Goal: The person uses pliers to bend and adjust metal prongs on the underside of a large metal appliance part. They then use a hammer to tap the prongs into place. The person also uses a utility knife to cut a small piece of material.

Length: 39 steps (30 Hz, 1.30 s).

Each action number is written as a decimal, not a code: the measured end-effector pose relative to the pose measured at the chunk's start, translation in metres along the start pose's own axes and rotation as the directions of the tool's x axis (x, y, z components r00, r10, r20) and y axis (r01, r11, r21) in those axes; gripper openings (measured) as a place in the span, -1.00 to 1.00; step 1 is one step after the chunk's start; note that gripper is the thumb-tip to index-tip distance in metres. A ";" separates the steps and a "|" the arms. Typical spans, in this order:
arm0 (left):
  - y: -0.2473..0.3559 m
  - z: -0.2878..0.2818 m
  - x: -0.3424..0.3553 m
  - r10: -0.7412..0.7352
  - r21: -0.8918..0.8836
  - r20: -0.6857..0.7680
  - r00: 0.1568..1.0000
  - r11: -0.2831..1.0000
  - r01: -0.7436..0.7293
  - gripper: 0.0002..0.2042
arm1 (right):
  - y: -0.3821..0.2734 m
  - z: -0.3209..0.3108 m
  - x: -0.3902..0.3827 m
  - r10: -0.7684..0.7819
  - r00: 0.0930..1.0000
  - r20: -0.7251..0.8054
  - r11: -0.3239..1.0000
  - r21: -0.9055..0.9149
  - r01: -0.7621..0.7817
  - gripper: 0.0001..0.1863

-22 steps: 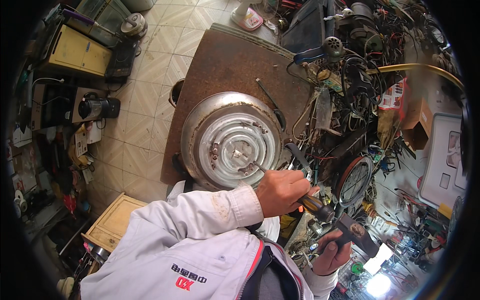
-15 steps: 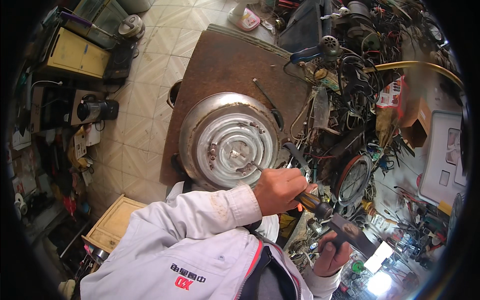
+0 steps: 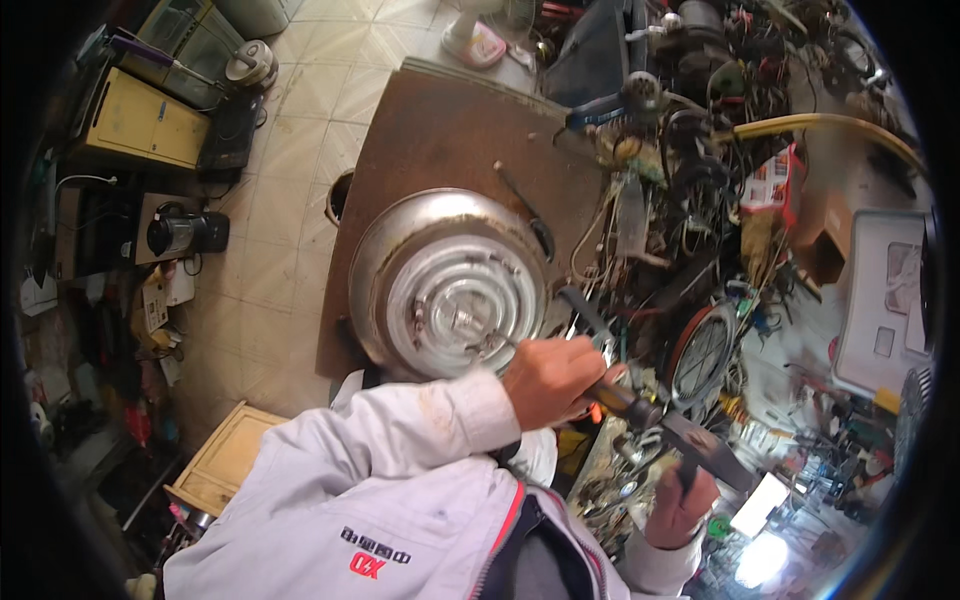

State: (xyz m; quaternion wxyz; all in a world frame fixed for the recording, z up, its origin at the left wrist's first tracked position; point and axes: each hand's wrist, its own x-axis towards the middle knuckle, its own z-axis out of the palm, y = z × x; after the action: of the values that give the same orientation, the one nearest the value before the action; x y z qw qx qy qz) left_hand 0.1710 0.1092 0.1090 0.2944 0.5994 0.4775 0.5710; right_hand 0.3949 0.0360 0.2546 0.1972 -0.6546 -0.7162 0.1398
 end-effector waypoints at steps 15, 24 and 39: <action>0.006 -0.001 0.005 0.080 -0.038 0.001 0.997 0.996 -0.079 -0.66 | -0.025 0.016 0.015 0.185 0.981 -0.050 0.878 0.458 -0.142 -0.44; 0.000 0.000 0.003 0.062 -0.014 -0.016 0.998 0.998 -0.062 -0.65 | -0.020 0.021 0.012 0.171 0.985 -0.027 0.884 0.445 -0.142 -0.47; 0.000 -0.002 0.001 0.049 -0.004 -0.026 0.998 0.999 -0.049 -0.67 | -0.009 0.018 0.006 0.070 0.993 0.092 0.892 0.440 -0.103 -0.54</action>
State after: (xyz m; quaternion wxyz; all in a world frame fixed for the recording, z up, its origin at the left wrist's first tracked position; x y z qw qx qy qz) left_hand 0.1688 0.1098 0.1098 0.2753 0.6027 0.4652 0.5869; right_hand 0.3783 0.0418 0.2436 0.3083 -0.6181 -0.6424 0.3320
